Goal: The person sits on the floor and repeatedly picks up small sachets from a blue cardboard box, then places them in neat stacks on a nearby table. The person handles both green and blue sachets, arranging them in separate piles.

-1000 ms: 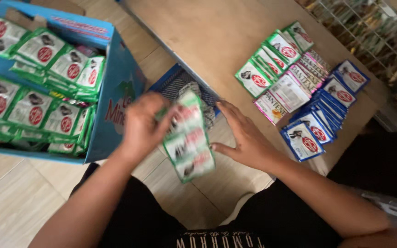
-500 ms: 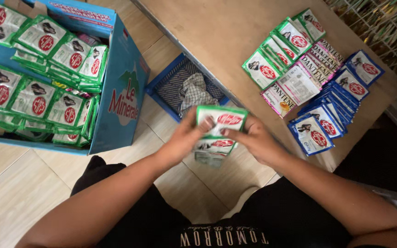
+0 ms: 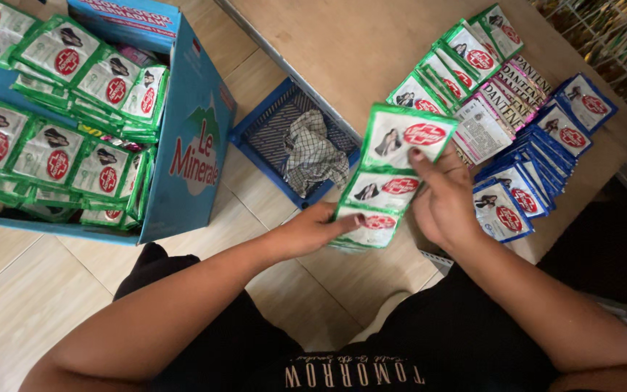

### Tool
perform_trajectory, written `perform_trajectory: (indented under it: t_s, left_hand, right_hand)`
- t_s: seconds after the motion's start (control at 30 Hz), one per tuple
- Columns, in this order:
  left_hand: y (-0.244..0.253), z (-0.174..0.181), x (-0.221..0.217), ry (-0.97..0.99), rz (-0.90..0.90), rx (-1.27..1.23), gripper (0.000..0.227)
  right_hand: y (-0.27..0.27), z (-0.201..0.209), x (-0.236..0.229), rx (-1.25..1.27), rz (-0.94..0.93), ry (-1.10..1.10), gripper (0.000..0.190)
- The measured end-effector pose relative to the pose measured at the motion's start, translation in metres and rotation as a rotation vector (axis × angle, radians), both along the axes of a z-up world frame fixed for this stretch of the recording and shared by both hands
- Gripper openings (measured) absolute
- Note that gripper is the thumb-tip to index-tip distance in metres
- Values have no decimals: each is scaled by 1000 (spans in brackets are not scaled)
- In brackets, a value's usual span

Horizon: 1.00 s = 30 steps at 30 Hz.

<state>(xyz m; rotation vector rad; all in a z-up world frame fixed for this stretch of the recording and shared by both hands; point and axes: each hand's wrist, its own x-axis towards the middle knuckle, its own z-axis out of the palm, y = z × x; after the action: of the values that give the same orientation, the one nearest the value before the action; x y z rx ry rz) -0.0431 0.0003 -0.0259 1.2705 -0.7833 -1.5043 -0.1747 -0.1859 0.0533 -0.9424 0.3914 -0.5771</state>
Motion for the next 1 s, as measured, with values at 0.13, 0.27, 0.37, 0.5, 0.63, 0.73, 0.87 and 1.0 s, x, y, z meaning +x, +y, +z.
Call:
perform_trajectory:
  t_s: [0.13, 0.27, 0.37, 0.5, 0.63, 0.73, 0.87, 1.0]
  left_hand:
    - [-3, -10, 3, 4, 246, -62, 43]
    - [-4, 1, 14, 340, 437, 90, 51]
    - [-6, 17, 22, 560, 487, 136, 62]
    - [-3, 26, 23, 399, 420, 34, 71]
    - [1, 22, 21, 158, 398, -238, 67]
    - [2, 21, 16, 4, 317, -303, 70]
    - [3, 23, 10, -175, 398, -237, 56]
    - [1, 23, 16, -109, 295, -302, 68]
  right_hand:
    - [-8, -7, -3, 14, 1, -49, 27]
    - [1, -13, 1, -258, 37, 59, 27]
    - [8, -9, 3, -579, 139, 220, 43]
    - [11, 2, 3, -978, 247, 429, 36]
    - [13, 5, 7, -1053, 265, 376, 54]
    - [14, -2, 9, -792, 348, 335, 63]
    - [14, -14, 5, -376, 393, 361, 68]
    - [3, -13, -2, -254, 301, 368, 43]
